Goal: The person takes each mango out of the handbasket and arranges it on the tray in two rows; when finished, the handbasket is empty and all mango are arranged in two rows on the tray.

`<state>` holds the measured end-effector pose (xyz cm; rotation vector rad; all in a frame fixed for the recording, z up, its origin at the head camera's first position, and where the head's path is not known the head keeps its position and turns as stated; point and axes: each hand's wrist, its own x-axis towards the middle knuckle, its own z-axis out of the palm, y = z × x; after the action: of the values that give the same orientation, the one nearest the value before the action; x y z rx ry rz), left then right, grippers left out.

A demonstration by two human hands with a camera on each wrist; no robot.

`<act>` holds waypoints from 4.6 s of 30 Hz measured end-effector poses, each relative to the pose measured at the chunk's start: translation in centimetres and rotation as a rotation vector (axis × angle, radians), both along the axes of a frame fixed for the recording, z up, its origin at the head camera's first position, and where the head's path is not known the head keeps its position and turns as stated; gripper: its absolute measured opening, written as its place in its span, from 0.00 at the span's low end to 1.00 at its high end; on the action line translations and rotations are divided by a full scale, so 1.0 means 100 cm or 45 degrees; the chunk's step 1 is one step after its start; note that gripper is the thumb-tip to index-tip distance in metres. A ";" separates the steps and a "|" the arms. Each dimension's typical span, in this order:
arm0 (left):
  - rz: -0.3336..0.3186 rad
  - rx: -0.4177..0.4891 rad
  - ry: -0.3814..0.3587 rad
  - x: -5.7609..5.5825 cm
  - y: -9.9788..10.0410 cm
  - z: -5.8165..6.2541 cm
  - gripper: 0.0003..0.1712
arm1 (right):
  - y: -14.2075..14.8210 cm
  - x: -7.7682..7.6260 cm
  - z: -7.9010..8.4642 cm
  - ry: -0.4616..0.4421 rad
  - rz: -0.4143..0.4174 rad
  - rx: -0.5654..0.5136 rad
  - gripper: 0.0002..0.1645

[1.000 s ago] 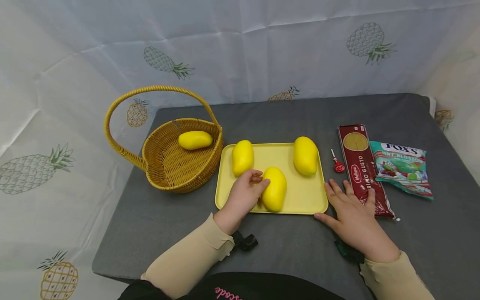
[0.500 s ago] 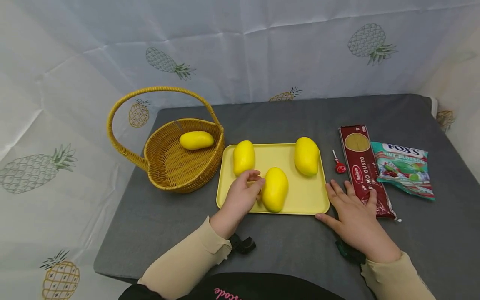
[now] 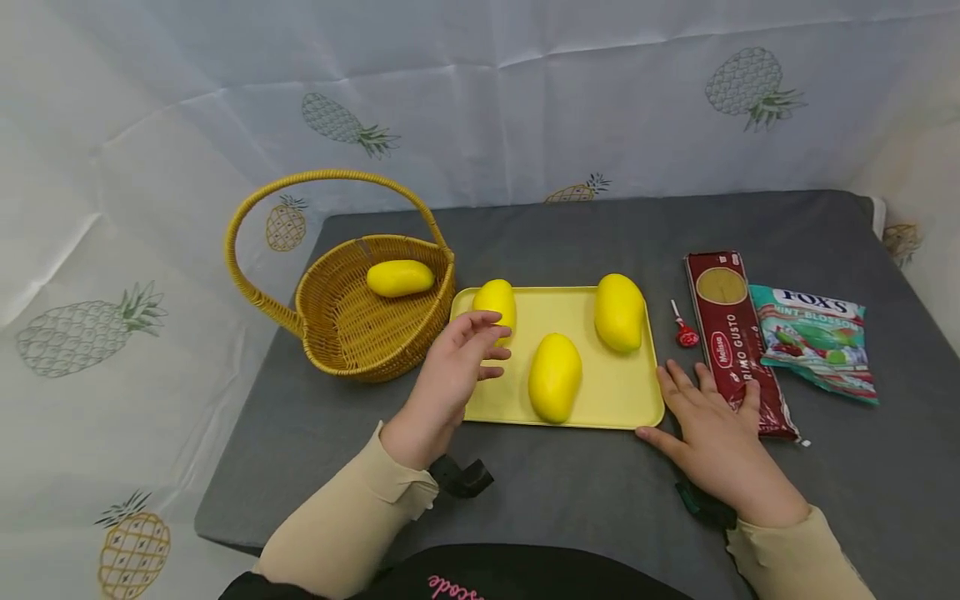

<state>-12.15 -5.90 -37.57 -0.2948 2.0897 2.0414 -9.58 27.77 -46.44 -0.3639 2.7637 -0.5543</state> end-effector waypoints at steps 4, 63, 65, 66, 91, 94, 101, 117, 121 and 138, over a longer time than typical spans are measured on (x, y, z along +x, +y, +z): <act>0.078 0.201 -0.040 -0.010 -0.022 0.020 0.23 | 0.000 0.001 0.000 0.011 -0.004 -0.006 0.66; 0.809 1.057 -0.694 -0.122 -0.148 -0.004 0.41 | 0.004 -0.002 -0.007 0.022 0.017 -0.010 0.68; 0.783 1.010 -0.708 -0.126 -0.148 -0.005 0.40 | 0.003 -0.003 -0.007 0.019 0.017 -0.010 0.68; 0.763 0.982 -0.715 -0.127 -0.148 -0.005 0.39 | 0.003 -0.003 -0.007 0.017 0.014 -0.009 0.68; 0.759 0.748 -0.620 -0.142 -0.140 -0.014 0.38 | 0.003 -0.002 -0.008 0.024 0.008 -0.014 0.68; 0.770 0.753 -0.604 -0.142 -0.139 -0.015 0.39 | 0.002 -0.002 -0.008 0.025 0.008 -0.013 0.67; 0.760 0.742 -0.542 -0.138 -0.141 -0.012 0.35 | 0.001 0.000 -0.007 0.034 0.007 -0.004 0.66; 0.580 0.367 -0.160 -0.097 -0.142 0.020 0.29 | 0.002 -0.001 -0.006 0.033 0.005 0.002 0.67; 0.568 0.297 -0.062 -0.081 -0.140 0.024 0.28 | 0.003 -0.001 -0.007 0.030 0.006 -0.001 0.67; 0.250 -0.031 0.202 -0.020 -0.104 0.018 0.26 | 0.003 0.000 -0.005 0.053 0.015 0.001 0.66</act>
<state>-14.13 -16.30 -35.76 -0.3661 2.2612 2.2173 -9.61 28.08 -46.99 -0.3957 2.7994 -0.5489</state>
